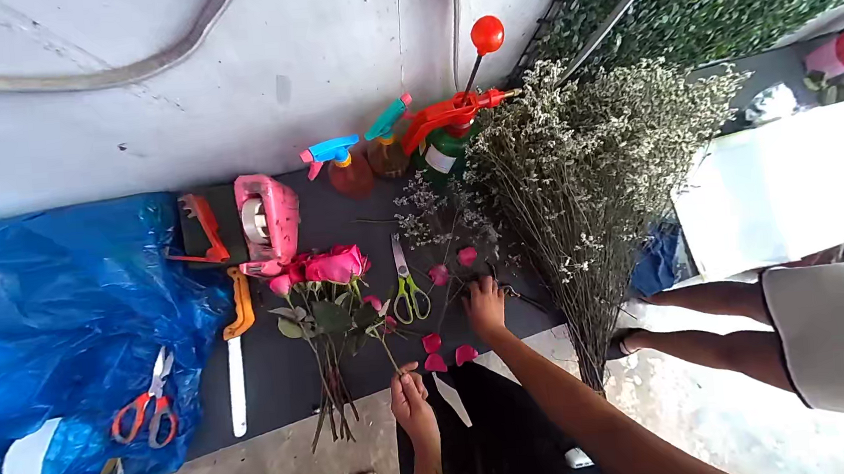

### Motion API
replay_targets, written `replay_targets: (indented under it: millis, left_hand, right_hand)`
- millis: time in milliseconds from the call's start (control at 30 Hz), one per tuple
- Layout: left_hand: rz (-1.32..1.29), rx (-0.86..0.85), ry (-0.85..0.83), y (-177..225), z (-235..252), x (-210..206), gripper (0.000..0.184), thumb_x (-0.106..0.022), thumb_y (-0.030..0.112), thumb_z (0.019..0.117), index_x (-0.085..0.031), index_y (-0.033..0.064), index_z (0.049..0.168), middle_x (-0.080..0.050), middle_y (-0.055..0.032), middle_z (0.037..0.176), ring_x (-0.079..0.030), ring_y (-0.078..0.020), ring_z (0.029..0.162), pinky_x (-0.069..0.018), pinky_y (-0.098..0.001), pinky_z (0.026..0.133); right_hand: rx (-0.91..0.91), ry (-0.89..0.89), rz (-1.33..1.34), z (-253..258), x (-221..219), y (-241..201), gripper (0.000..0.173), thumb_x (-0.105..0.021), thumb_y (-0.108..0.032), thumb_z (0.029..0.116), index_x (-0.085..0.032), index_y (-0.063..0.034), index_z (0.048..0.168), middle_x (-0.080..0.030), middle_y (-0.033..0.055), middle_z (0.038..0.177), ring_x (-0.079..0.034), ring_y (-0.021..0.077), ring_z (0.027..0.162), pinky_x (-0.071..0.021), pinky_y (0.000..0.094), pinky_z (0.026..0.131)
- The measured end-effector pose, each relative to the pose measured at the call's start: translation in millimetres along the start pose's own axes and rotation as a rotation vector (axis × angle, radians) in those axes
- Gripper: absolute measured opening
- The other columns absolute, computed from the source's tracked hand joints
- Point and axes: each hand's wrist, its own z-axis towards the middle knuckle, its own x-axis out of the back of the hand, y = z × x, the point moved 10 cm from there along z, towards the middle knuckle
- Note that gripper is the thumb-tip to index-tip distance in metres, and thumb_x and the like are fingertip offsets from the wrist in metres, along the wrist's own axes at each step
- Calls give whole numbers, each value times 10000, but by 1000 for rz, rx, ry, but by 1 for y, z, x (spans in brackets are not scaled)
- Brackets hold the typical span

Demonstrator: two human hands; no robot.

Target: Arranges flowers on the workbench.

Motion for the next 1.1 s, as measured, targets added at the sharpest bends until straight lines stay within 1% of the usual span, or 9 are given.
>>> replay_targets:
  millis: [233, 300, 367, 467, 567, 667, 767, 933, 1100]
  left_hand:
    - [-7, -64, -4, 13, -8, 12, 307, -315, 106, 1079, -613, 38, 1109, -532, 171, 675, -497, 86, 581, -435, -93, 566]
    - [10, -74, -1, 15, -10, 15, 309, -315, 98, 1073, -614, 29, 1114, -527, 168, 682, -495, 86, 584, -438, -91, 568]
    - [14, -73, 7, 15, -9, 18, 314, -314, 89, 1069, -616, 16, 1117, -522, 164, 681, -487, 87, 577, -432, -89, 555]
    - [-5, -37, -13, 13, -11, 9, 304, -325, 104, 1067, -606, 4, 1125, -507, 164, 672, -467, 90, 565, -415, -91, 543]
    - [1, -7, -52, 14, -12, -3, 296, -386, 145, 1063, -624, -30, 1074, -584, 111, 749, -518, 68, 656, -463, -140, 642]
    - [103, 25, -65, 11, -12, -10, 346, -427, 152, 1057, -650, -110, 1097, -702, -112, 968, -647, -99, 847, -542, -298, 825]
    - [285, 122, -134, 5, 0, -22, 326, -461, 149, 1072, -656, -72, 1211, -697, -225, 1176, -684, -318, 1094, -526, -504, 985]
    - [429, 99, -243, -7, 12, -43, 525, -743, 239, 934, -552, -61, 1320, -641, -267, 1229, -657, -394, 1118, -530, -575, 947]
    - [392, 159, -280, -6, 21, -31, 407, -597, 94, 1021, -474, -79, 1370, -657, -295, 1170, -675, -449, 1062, -526, -617, 918]
  right_hand:
    - [178, 328, 382, -28, 98, -41, 277, -511, -109, 1046, -691, 63, 1168, -716, 265, 1072, -699, 431, 1022, -525, 591, 927]
    - [318, 444, 489, -40, 120, -47, 250, -535, -83, 1026, -703, 66, 1136, -730, 218, 974, -727, 330, 815, -592, 499, 760]
    - [297, 314, 633, -35, 111, -45, 280, -493, -86, 1049, -684, 69, 1180, -725, 180, 984, -691, 200, 718, -593, 370, 691]
    - [26, -38, 694, -18, 60, -16, 310, -452, -151, 1093, -638, 33, 1261, -692, 186, 1138, -715, 218, 842, -609, 377, 744]
    - [30, -58, 664, -23, 34, -6, 292, -606, -168, 1025, -695, 23, 1227, -674, 218, 1227, -677, 289, 1057, -560, 465, 915]
    - [28, -120, 784, -47, 15, -22, 294, -534, -148, 1057, -642, 78, 1210, -667, 109, 959, -605, 97, 739, -546, 291, 705]
    - [31, -204, 913, -68, 0, -38, 274, -496, -151, 1066, -563, 66, 1221, -647, 14, 837, -629, 43, 663, -578, 249, 646]
    - [233, -382, 911, -92, -11, -74, 360, -281, -61, 1075, -401, 82, 1383, -600, 37, 1075, -617, 18, 921, -540, 226, 857]
    - [396, -382, 777, -88, 5, -89, 368, -362, -57, 1060, -418, 133, 1370, -628, 109, 1137, -674, 81, 967, -589, 299, 891]
